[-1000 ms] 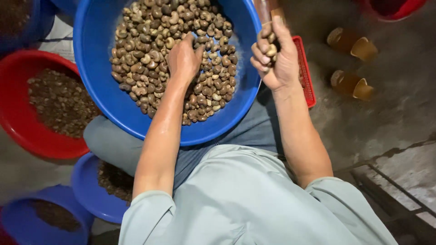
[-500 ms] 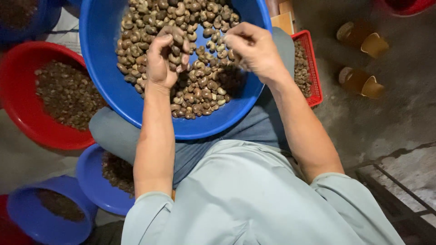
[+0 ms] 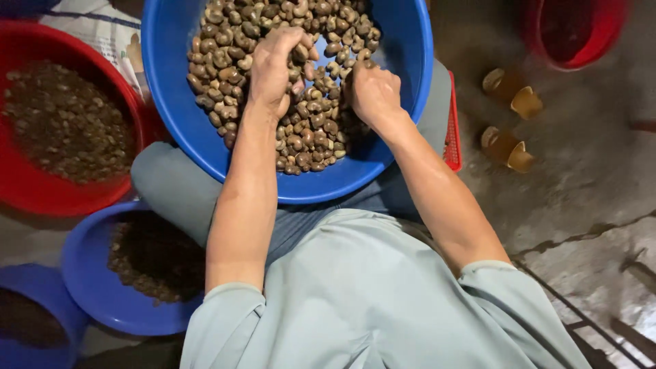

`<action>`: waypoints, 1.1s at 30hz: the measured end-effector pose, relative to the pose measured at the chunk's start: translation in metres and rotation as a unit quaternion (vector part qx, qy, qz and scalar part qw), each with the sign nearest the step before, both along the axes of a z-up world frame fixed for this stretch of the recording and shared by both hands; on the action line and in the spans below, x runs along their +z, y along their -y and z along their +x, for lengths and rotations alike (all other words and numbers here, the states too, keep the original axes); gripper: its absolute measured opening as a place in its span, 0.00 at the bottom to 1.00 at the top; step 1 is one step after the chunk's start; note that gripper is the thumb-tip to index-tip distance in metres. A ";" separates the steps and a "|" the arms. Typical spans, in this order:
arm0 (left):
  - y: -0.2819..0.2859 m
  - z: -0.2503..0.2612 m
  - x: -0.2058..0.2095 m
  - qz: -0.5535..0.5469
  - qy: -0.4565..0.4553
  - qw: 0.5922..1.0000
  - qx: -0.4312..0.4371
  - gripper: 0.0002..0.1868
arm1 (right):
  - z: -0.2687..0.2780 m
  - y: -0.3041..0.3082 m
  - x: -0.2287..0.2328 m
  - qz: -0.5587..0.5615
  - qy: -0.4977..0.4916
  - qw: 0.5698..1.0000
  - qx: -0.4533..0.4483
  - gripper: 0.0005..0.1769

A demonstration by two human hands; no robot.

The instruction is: Manually sorting and inspecting nuts in a large bowl

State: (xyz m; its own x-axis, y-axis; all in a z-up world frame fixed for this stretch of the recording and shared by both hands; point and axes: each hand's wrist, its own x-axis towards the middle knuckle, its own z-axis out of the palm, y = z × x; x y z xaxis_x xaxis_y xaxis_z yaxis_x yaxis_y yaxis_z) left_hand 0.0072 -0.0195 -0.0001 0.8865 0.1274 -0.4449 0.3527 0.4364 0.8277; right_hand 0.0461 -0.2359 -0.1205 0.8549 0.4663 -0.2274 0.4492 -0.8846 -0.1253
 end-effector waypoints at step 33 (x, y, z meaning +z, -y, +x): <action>0.040 -0.012 -0.109 0.602 0.037 0.756 -0.253 0.14 | -0.012 0.021 0.118 0.767 -0.546 0.272 -0.201 0.10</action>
